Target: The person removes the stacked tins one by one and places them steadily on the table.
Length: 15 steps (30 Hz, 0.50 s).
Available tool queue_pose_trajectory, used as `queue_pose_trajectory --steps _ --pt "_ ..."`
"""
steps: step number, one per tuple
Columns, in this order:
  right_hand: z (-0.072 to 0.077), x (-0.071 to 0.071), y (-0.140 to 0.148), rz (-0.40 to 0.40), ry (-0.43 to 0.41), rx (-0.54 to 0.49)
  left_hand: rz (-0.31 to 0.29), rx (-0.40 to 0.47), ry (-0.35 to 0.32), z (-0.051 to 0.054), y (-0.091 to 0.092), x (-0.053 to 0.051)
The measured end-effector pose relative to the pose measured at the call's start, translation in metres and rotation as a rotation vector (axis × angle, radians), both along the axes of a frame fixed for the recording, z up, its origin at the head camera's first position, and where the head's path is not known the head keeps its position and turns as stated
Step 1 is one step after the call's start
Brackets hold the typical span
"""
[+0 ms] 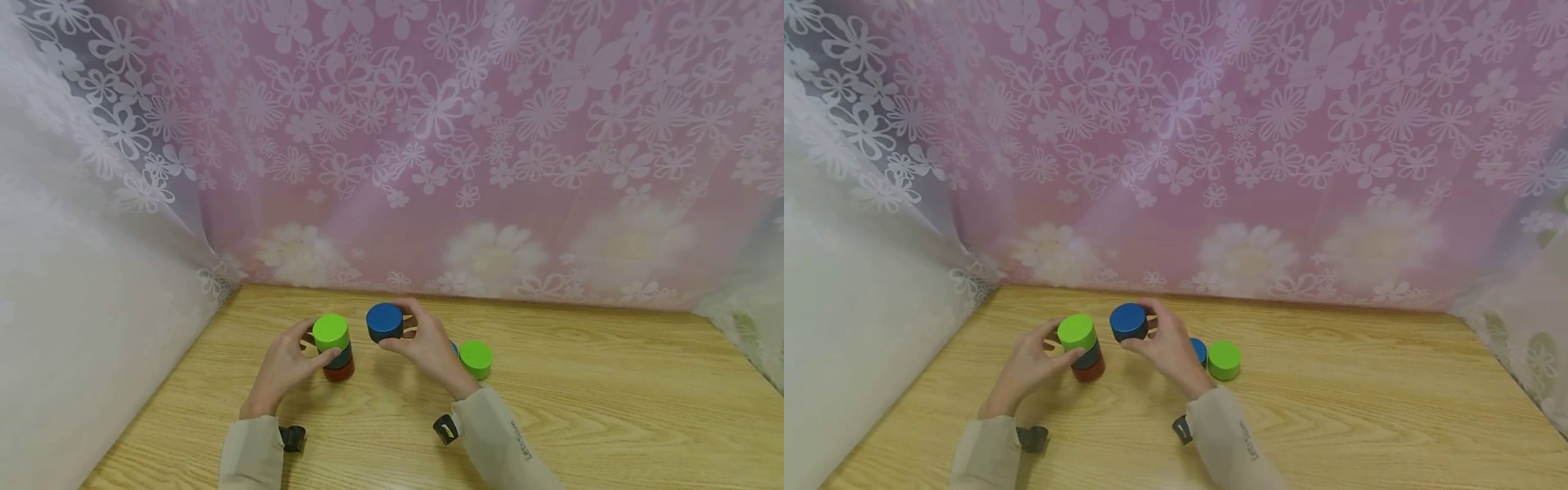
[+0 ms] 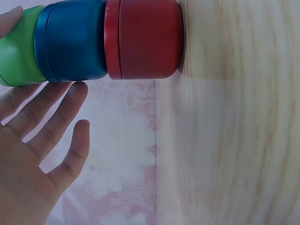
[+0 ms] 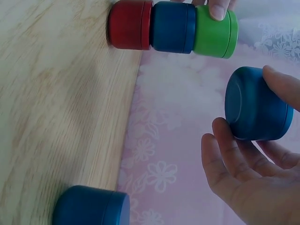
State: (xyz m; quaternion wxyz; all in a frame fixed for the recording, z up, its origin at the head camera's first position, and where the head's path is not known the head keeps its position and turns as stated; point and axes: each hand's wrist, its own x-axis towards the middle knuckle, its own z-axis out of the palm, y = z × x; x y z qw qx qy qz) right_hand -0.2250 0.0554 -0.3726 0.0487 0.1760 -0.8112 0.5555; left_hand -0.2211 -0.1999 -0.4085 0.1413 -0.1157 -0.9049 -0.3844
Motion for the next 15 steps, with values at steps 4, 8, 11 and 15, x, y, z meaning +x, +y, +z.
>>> queue_pose_trajectory --steps 4,8,11,15 --pt "-0.003 0.0 0.004 -0.021 -0.008 0.011 -0.005 -0.001 0.005 0.0 0.0 0.0" --pt "-0.006 -0.001 0.008 -0.042 -0.015 0.018 -0.004 0.0 0.002 0.0 0.0 0.0" --pt "-0.008 -0.001 0.011 -0.055 -0.016 0.018 -0.005 0.001 -0.003 0.0 0.0 0.001" --pt "-0.009 0.001 0.016 -0.056 -0.002 0.021 0.001 -0.002 -0.006 0.001 0.0 0.001"
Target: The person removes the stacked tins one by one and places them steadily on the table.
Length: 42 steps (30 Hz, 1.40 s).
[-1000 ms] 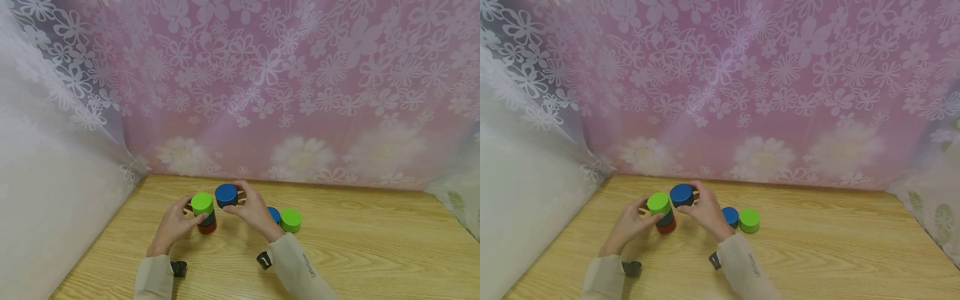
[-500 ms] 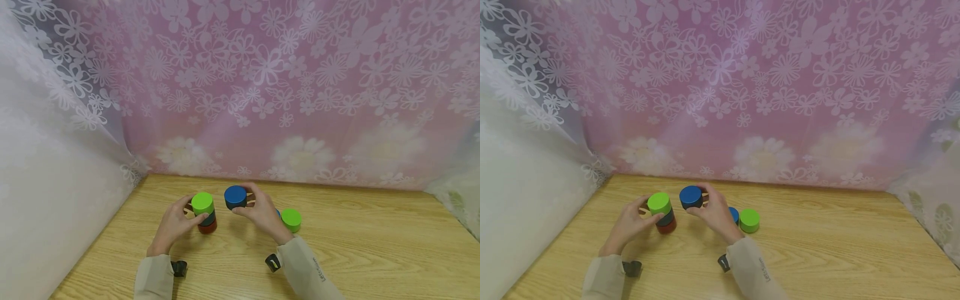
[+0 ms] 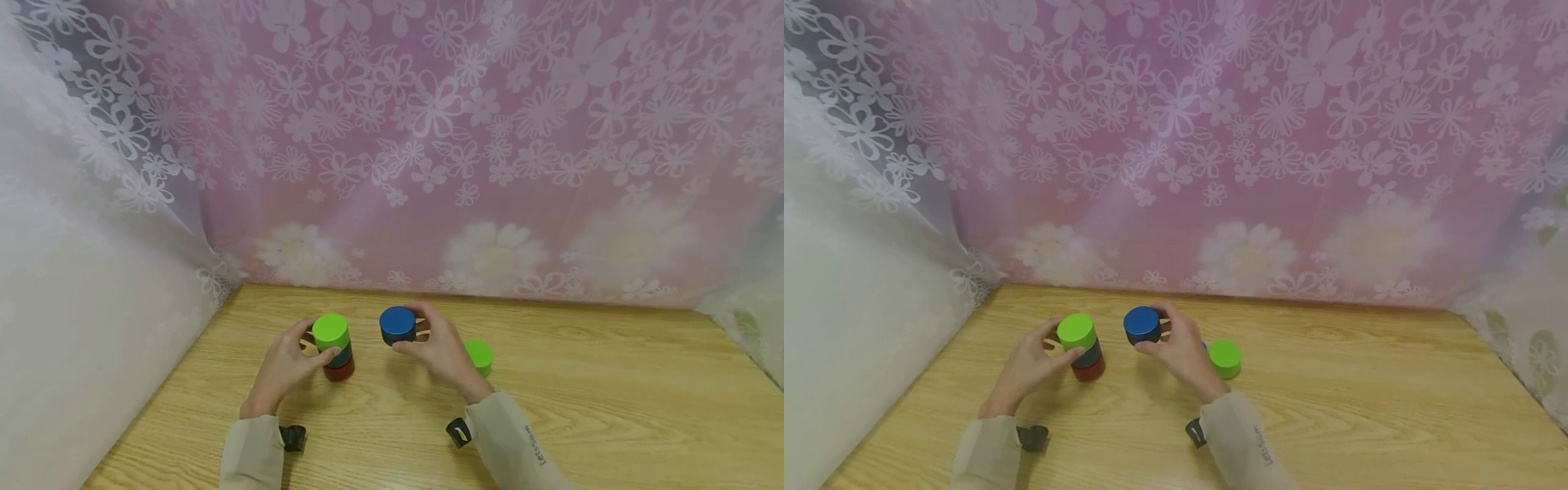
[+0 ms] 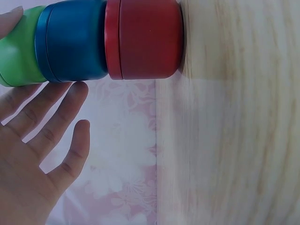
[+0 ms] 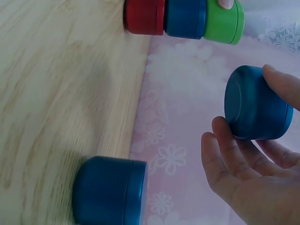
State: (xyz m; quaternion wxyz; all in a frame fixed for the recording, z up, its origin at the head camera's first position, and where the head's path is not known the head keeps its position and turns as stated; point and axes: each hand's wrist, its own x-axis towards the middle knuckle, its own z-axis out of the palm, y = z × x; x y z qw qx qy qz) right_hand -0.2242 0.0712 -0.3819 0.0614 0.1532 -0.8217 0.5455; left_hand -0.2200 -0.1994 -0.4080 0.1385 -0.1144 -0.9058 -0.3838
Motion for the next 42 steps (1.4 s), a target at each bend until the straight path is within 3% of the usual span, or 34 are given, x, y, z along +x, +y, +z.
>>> queue_pose_trajectory --steps 5,21,42 --pt "-0.002 0.002 0.007 -0.002 0.035 0.021 -0.013 0.018 0.002 0.001 0.0 0.001" --pt "0.0 0.002 0.03 0.013 0.01 0.024 -0.009 0.004 0.006 0.001 0.0 0.001" --pt "0.0 0.002 0.056 -0.025 -0.006 0.093 -0.009 -0.001 0.008 0.002 0.0 0.001"
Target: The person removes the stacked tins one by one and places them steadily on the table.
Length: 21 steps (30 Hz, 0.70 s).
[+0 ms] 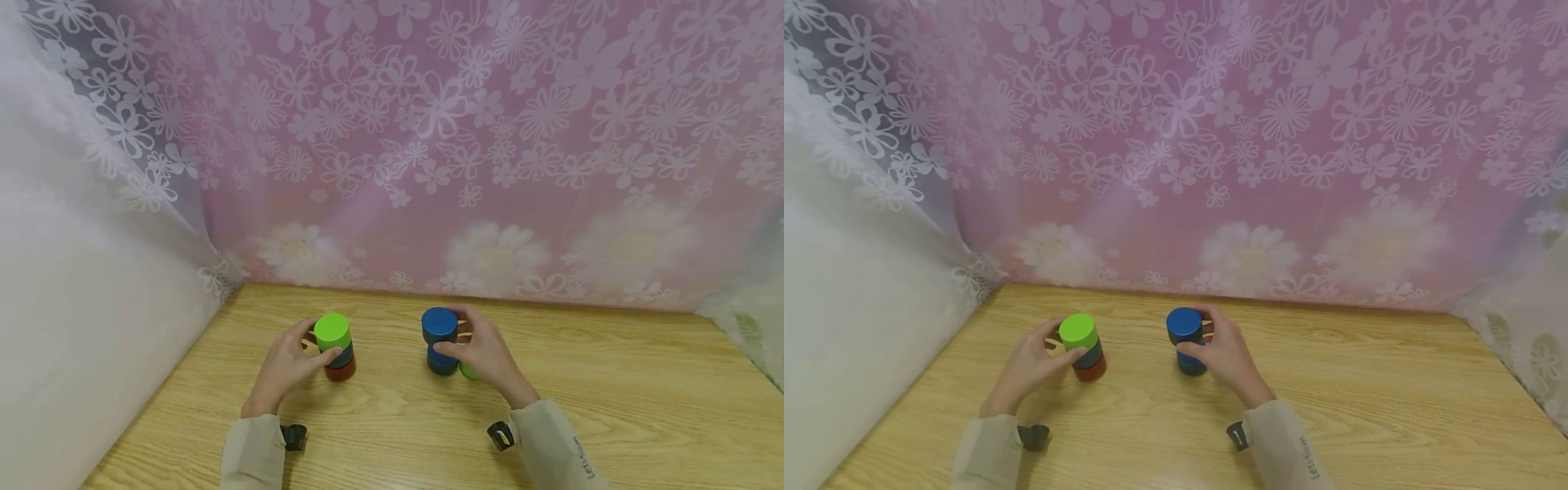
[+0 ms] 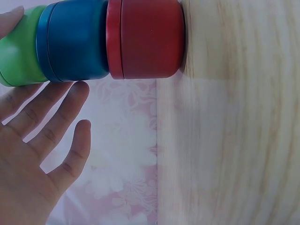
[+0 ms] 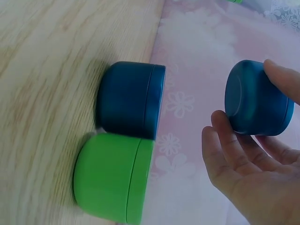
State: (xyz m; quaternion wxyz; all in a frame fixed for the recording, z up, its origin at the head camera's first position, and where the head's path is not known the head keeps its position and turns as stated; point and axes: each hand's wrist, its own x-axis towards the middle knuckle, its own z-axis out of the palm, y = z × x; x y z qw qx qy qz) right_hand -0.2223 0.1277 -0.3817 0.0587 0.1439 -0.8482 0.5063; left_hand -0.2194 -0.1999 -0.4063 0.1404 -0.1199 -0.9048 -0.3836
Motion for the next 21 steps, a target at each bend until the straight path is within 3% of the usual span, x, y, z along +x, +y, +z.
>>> queue_pose_trajectory --steps 21 --pt "-0.001 0.001 0.023 -0.005 0.039 0.048 -0.005 0.016 -0.007 0.0 0.001 -0.001"
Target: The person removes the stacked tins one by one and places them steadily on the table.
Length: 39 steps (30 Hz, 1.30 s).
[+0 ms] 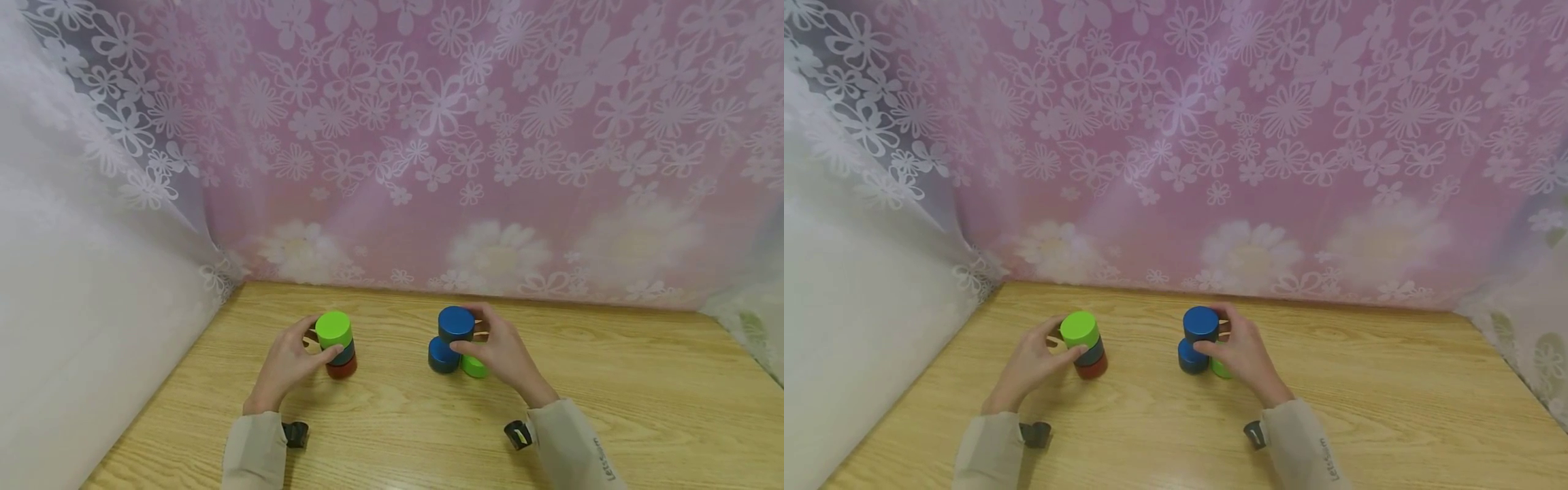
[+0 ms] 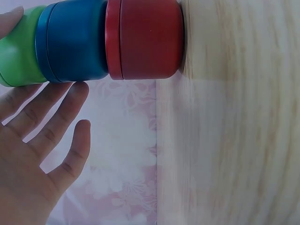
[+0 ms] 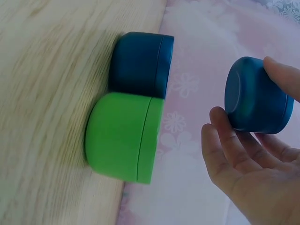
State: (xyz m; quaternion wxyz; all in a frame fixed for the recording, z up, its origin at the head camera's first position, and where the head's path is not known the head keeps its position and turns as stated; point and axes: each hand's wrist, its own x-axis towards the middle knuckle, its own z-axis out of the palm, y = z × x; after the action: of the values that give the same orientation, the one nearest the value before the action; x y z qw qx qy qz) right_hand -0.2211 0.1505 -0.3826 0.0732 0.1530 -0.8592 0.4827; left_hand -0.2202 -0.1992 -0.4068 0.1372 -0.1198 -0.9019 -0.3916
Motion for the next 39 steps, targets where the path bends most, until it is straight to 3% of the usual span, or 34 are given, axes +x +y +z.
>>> queue_pose_trajectory --steps 39 --pt "-0.003 0.001 0.053 -0.068 -0.013 0.097 -0.003 -0.013 -0.02 -0.001 -0.002 0.0"
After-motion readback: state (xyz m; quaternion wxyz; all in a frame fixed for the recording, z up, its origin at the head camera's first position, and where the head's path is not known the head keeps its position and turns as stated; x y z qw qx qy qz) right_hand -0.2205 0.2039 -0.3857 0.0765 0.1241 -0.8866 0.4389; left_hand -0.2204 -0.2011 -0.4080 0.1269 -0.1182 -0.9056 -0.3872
